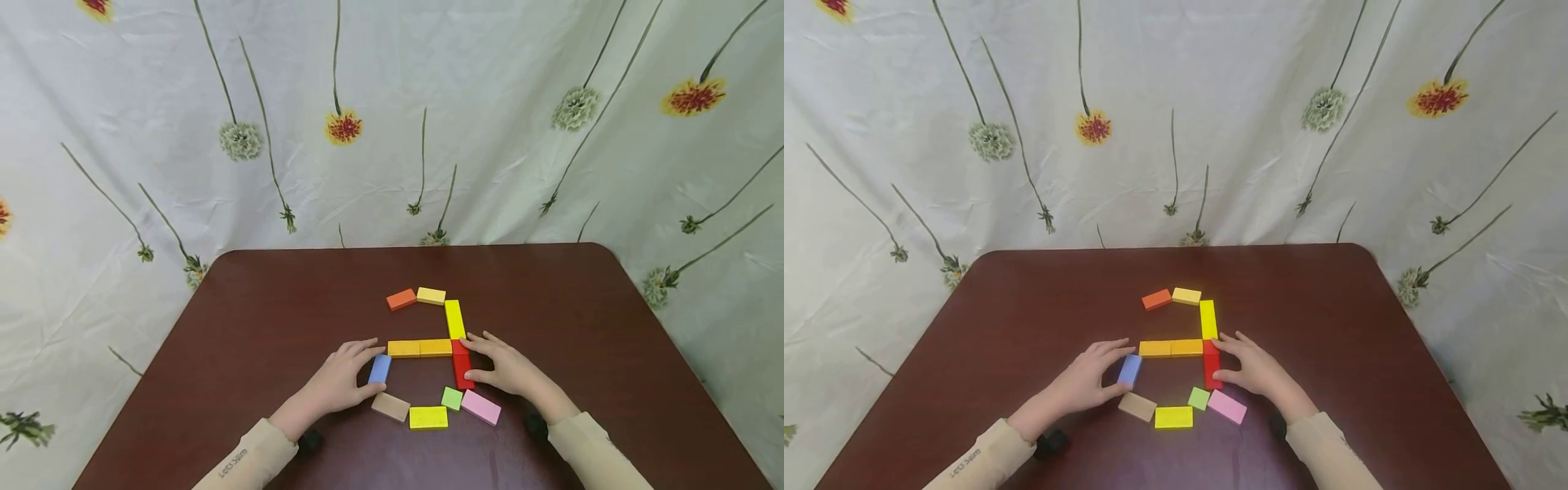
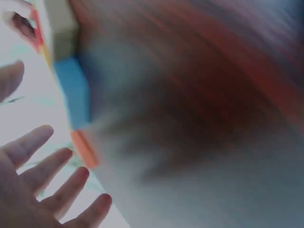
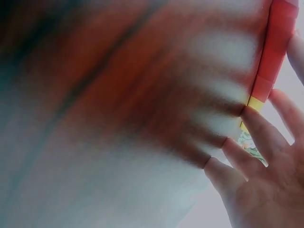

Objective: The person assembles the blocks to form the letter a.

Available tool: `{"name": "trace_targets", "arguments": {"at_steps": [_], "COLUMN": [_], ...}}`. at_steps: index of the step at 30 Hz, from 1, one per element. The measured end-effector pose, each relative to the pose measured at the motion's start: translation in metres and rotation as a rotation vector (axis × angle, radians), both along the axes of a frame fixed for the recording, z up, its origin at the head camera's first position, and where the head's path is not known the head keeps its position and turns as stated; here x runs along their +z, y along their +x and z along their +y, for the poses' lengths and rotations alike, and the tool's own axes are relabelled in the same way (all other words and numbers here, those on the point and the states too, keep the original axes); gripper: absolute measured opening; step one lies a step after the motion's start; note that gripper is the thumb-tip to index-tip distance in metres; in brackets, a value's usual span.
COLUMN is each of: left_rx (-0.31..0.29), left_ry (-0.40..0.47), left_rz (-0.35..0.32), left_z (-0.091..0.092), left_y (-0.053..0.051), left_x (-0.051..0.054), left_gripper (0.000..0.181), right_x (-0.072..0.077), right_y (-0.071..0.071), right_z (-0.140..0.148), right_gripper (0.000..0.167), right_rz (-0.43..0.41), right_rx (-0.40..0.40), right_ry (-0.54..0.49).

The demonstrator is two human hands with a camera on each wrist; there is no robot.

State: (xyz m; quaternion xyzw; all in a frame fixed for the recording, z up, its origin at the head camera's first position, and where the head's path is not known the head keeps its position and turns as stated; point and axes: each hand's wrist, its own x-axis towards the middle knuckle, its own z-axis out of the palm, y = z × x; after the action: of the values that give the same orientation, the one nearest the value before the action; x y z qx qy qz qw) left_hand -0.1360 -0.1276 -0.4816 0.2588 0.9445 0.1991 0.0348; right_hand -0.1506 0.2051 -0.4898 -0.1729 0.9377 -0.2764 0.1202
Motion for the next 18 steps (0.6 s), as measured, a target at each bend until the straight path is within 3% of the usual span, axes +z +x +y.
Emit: {"name": "trace_targets", "arguments": {"at_steps": [3, 6, 18], "left_rx": [0.013, 0.008, -0.011], "left_ry": [-0.025, -0.033, -0.056], "left_rz": [-0.113, -0.171, -0.201], "left_z": [-0.008, -0.012, -0.012], "left_y": [-0.001, -0.001, -0.003], "left_x": [-0.004, -0.006, -0.006], "left_gripper": [0.076, 0.083, 0.083], "right_x": [0.0, 0.0, 0.0], "right_y": [0.001, 0.001, 0.0], "right_z": [-0.001, -0.001, 0.0], "right_gripper": [0.068, 0.067, 0.066], "right_rz": [-0.006, -0.007, -0.003], "right_rx": [-0.004, -0.008, -0.011], "right_ry": [-0.001, 0.0, 0.005]}}
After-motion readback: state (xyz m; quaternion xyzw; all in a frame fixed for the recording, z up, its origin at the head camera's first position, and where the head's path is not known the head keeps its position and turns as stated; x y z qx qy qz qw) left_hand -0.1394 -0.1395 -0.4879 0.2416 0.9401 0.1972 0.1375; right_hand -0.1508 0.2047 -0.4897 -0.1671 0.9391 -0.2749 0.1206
